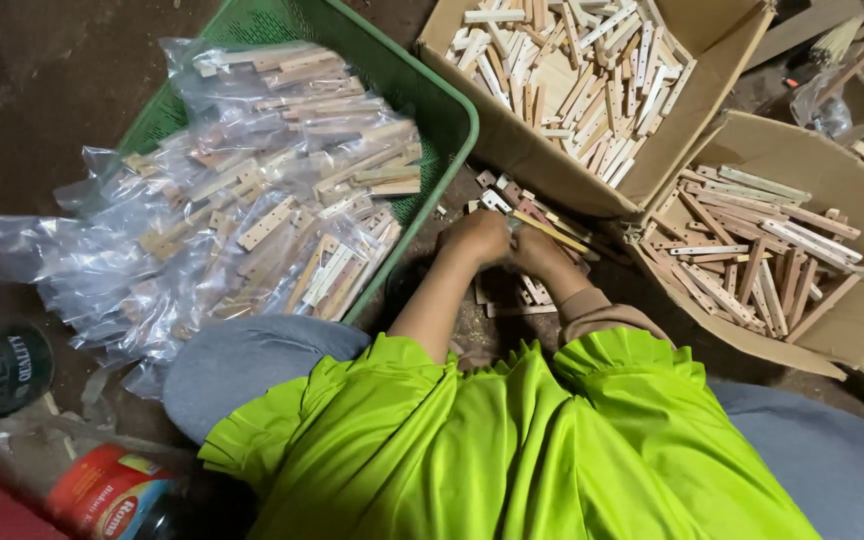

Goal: The person places wooden components into plastic bags, sealing some bags and moving them between containers.

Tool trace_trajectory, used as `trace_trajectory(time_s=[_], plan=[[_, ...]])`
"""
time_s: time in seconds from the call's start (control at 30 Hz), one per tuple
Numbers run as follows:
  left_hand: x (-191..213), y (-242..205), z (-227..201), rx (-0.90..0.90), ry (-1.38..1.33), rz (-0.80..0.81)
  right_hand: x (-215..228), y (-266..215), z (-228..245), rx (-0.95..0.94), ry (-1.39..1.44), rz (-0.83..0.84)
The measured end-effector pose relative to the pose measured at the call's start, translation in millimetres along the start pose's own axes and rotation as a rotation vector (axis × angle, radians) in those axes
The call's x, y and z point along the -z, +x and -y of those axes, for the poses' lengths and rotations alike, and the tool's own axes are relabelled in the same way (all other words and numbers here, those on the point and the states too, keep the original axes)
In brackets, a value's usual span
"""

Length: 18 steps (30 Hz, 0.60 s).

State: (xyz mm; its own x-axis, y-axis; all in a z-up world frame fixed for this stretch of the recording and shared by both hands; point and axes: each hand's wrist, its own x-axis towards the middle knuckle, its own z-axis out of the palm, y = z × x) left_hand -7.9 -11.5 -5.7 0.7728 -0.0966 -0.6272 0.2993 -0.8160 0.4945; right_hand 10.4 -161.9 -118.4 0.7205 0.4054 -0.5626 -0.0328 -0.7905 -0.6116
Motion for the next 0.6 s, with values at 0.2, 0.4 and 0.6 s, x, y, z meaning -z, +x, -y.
trace_trajectory(time_s=[0.2, 0.4, 0.6], plan=[[-16, 0, 9, -0.111, 0.021, -0.050, -25, 71, -42, -0.109, -0.352, -0.054], [-2, -5, 27, -0.153, -0.157, -0.075, -2, 56, -20, -0.009, -0.166, -0.166], [-48, 2, 49, 0.124, -0.084, -0.028, -9, 69, -31, 0.049, -0.356, -0.201]])
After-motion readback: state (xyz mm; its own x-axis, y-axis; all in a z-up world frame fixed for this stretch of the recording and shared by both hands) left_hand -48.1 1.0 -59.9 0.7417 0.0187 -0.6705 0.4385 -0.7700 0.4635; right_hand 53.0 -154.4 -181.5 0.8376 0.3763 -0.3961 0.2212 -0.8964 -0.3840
